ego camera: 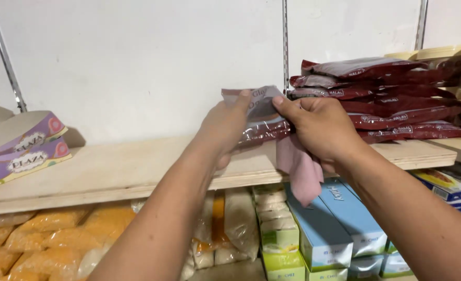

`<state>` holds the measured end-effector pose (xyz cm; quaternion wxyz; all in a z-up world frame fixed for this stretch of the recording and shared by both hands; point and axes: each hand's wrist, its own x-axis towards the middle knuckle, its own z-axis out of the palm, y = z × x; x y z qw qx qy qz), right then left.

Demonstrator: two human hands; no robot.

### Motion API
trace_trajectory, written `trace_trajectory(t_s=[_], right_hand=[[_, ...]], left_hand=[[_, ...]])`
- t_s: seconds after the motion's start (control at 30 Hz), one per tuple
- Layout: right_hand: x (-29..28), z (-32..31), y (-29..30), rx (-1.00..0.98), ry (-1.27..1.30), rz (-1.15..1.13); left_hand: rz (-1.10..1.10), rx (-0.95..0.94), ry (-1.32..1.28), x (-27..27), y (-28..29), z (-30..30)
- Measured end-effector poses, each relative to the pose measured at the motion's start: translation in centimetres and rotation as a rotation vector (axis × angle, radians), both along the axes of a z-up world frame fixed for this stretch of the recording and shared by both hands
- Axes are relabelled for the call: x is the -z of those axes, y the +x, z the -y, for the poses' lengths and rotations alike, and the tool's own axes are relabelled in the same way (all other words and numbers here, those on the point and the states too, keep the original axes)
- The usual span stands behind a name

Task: The person is moving small packets of glaze from a storage bin and organizing them onto a shelf in a store.

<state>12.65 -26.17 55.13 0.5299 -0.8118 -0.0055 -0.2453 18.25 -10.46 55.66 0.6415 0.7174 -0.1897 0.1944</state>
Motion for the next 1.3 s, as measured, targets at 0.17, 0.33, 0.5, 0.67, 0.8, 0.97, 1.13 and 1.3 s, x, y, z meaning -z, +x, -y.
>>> trace_trajectory(t_s=[0.17,0.33,0.5,0.67,0.8,0.97,1.13,1.3], right_hand=[[-4.6,1.2,3.0,-0.039,0.068,0.026],[-5.4,4.0,9.4,-0.101,0.085,0.118],[-6.9,4.5,11.0,0.098,-0.282,0.289],[-7.2,3.0,9.6,0.236,-0.354,0.100],[-5.2,5.7,15.0,0.294,-0.633,0.582],[-4.8,5.5,14.3,0.253,-0.532,0.599],[-3.9,5.7,14.7,0.253,-0.625,0.775],[-3.9,5.5,14.0,0.237,-0.611,0.770]], left_hand=[[-0.208,0.313,-0.171,-2.5,7.3,1.6],[-0.203,0.179,-0.145,-4.7,9.4,3.0],[-0.217,0.140,-0.032,-5.0,16.1,4.8],[0.246,-0.449,1.182,-2.2,20.7,6.3],[0.216,-0.297,0.924,-2.0,19.6,5.8],[0.191,-0.035,1.107,-2.4,18.5,6.3],[0.217,-0.165,1.219,-2.4,15.5,7.7],[0.280,-0.210,1.170,-1.5,16.5,7.9]])
